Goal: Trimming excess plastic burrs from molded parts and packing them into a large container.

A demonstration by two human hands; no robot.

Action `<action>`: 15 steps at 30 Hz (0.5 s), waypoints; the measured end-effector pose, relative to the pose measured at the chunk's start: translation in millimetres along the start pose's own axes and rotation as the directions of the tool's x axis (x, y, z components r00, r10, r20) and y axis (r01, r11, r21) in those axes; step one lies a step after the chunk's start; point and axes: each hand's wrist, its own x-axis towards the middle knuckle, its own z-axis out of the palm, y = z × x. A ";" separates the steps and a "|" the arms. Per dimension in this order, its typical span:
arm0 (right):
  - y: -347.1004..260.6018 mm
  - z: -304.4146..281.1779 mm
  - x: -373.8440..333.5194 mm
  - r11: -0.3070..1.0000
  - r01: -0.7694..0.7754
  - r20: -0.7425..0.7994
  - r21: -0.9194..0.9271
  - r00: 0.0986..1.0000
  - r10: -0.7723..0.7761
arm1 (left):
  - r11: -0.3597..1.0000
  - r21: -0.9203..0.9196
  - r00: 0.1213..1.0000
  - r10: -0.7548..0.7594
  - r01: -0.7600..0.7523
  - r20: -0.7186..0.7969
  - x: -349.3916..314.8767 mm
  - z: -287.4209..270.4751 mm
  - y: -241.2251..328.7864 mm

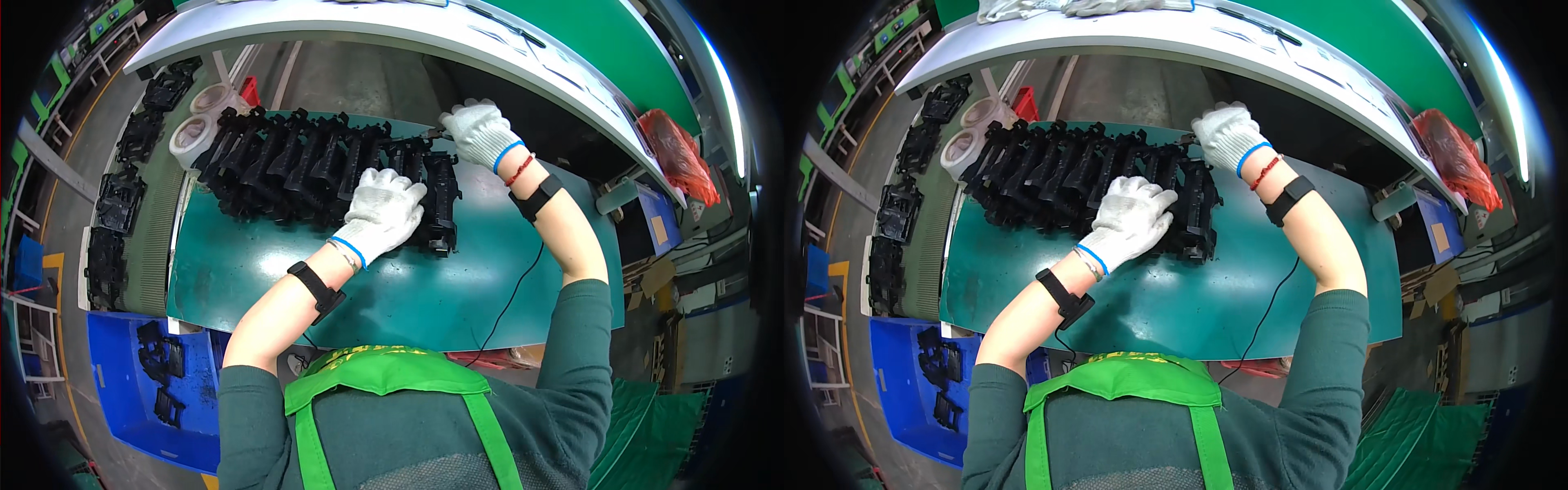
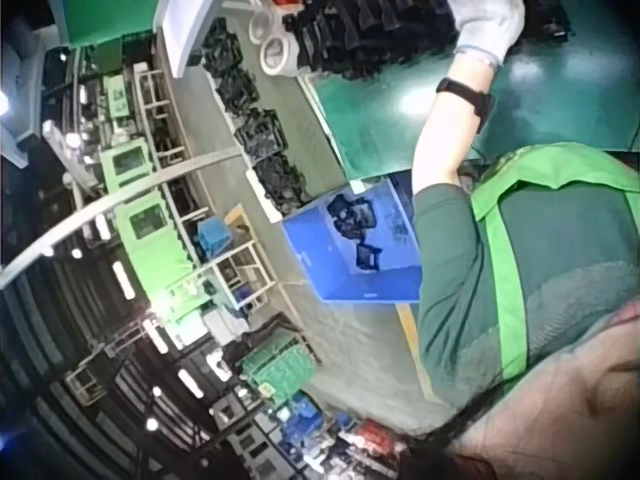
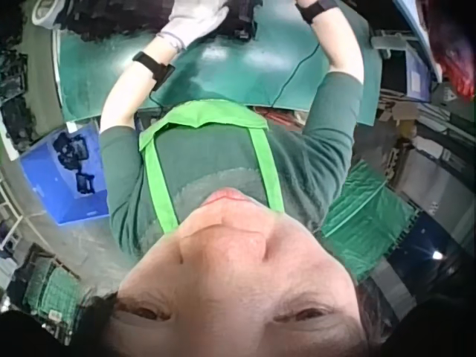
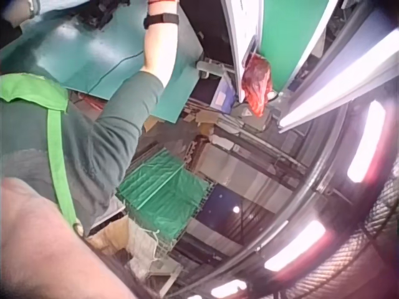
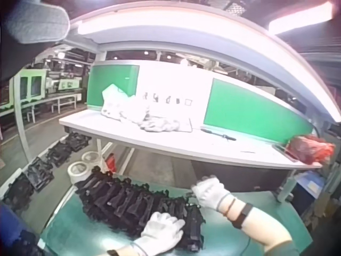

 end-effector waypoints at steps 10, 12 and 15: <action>0.5 35.7 35.8 0.991 0.111 -0.139 -0.078 0.983 -0.121 | 0.999 -0.025 0.993 0.030 -0.033 -0.115 0.8 8.9 -3.0; -0.3 40.6 28.7 0.987 0.099 -0.346 -0.125 0.928 -0.136 | 0.999 -0.014 0.992 0.032 -0.034 -0.119 1.8 11.2 -2.8; -2.6 39.4 21.0 0.977 0.085 -0.408 -0.196 0.899 -0.160 | 0.999 -0.015 0.993 0.028 -0.030 -0.111 3.7 13.6 -3.4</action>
